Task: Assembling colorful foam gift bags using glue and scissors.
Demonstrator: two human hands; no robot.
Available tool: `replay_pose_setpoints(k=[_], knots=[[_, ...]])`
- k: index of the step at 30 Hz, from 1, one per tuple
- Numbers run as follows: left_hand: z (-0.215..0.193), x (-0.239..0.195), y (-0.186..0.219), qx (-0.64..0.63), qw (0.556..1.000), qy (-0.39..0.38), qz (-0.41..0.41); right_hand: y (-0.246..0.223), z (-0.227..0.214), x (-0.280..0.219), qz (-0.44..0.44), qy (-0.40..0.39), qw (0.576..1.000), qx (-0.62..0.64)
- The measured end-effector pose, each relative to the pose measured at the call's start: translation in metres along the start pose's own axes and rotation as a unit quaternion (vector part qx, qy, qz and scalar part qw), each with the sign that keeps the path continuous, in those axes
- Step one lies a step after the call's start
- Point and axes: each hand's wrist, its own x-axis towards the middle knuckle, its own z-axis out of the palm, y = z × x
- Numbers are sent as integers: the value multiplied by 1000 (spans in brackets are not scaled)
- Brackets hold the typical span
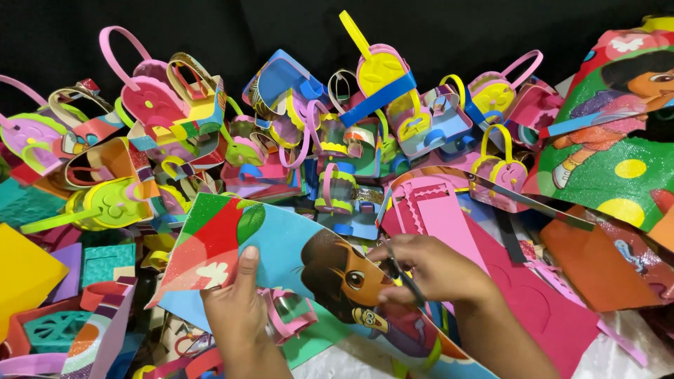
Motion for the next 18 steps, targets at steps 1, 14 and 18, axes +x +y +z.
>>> replay_pose_setpoints(k=[1,14,18], knots=[[0,2,-10,1,1000,-2,-1,0,4,3,3,1,1000,0],[-26,-28,29,-102,967,-179,152,96,-126,-2,117,694,631,327],[-29,-35,26,-75,971,-187,128,174,-213,-24,111,753,610,218]])
